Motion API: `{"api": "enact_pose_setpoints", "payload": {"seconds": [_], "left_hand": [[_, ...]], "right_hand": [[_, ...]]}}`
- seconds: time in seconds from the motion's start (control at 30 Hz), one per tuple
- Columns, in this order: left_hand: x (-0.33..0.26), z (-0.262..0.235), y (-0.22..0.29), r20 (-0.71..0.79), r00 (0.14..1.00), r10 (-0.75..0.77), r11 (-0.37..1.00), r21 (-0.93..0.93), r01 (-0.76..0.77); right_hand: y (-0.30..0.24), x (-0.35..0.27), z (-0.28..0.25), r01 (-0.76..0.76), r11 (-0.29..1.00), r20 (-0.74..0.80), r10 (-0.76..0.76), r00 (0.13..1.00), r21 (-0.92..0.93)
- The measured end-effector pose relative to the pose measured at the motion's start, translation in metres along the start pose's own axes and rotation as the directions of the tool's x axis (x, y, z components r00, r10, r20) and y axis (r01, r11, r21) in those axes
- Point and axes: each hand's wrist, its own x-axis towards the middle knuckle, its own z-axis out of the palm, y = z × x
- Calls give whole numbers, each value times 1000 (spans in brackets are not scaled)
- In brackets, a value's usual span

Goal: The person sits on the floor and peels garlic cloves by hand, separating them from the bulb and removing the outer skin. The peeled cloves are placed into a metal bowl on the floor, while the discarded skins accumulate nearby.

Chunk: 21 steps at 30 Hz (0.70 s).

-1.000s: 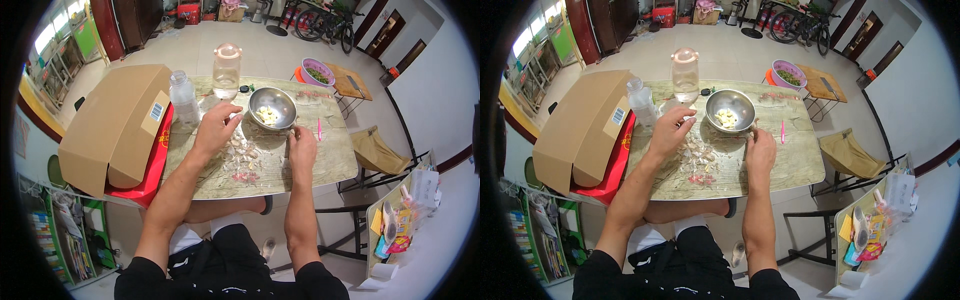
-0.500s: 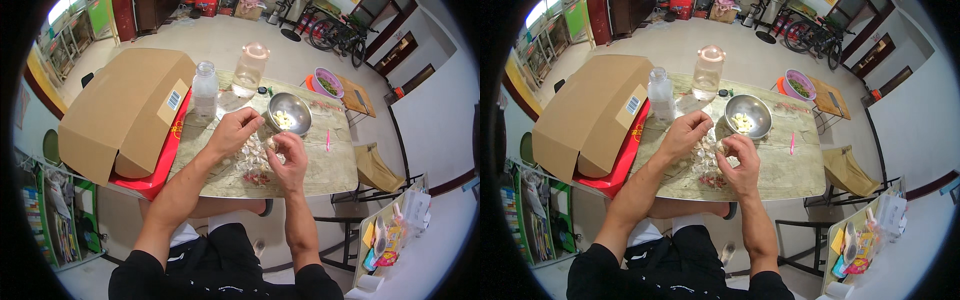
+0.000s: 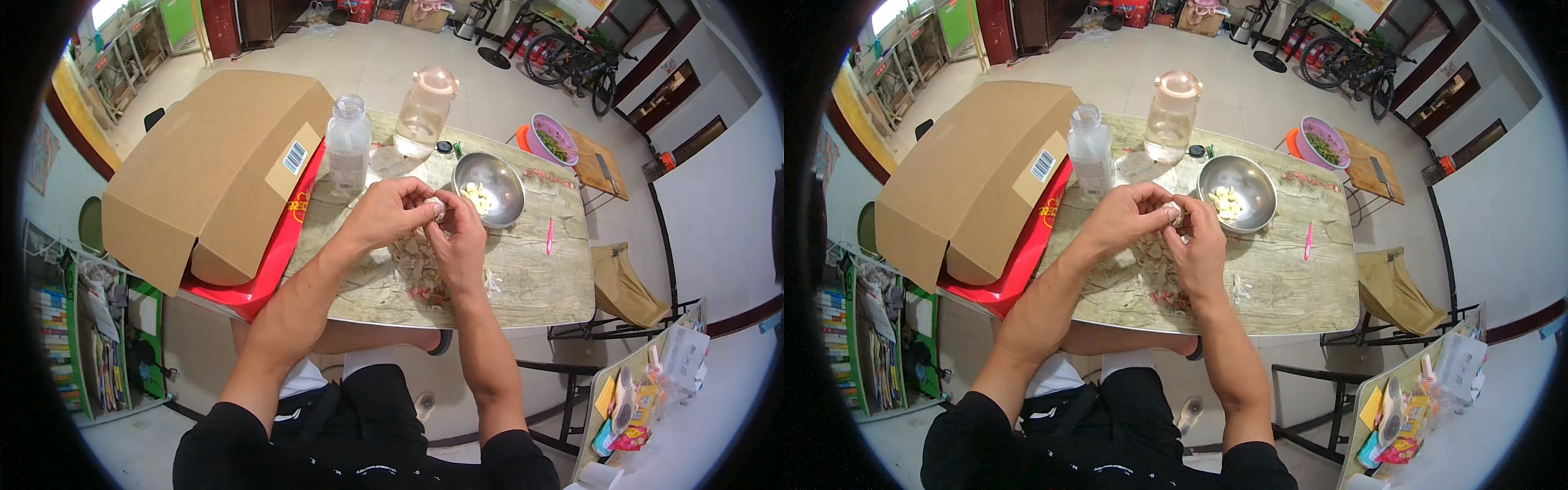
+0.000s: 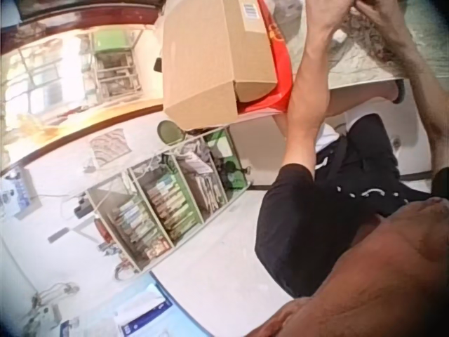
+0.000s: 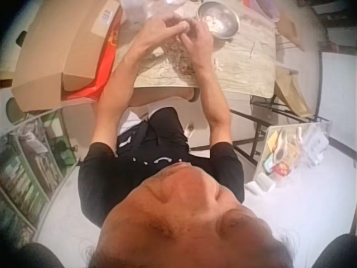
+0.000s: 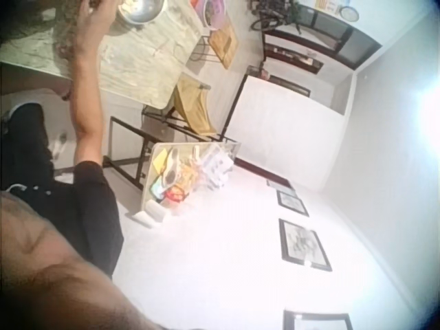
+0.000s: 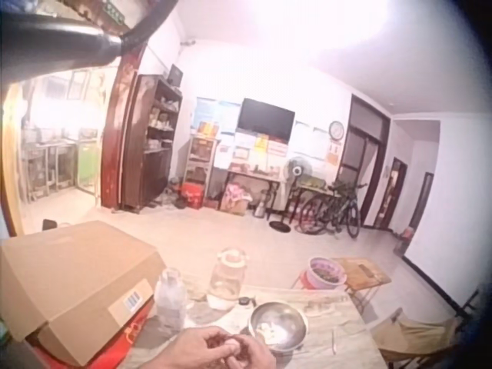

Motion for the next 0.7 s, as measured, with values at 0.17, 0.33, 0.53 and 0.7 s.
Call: {"api": "enact_pose_setpoints", "payload": {"seconds": [0.17, 0.33, 0.53, 0.7], "left_hand": [[-4, 4, 8, -7, 1000, -22, 982, 190, 23], [0, 5, -6, 16, 997, 69, 970, 234, -71], [-1, 11, -15, 2, 994, 110, 974, 200, -108], [1, 15, -21, -35, 970, 240, 947, 228, -226]], "right_hand": [[12, -6, -4, -16, 1000, -17, 15, 1000, -21], [9, -6, -3, -66, 997, -52, 68, 996, 41], [8, -6, -5, -50, 998, -50, 51, 997, 33], [9, -7, -4, -71, 993, -65, 77, 995, 90]]}}
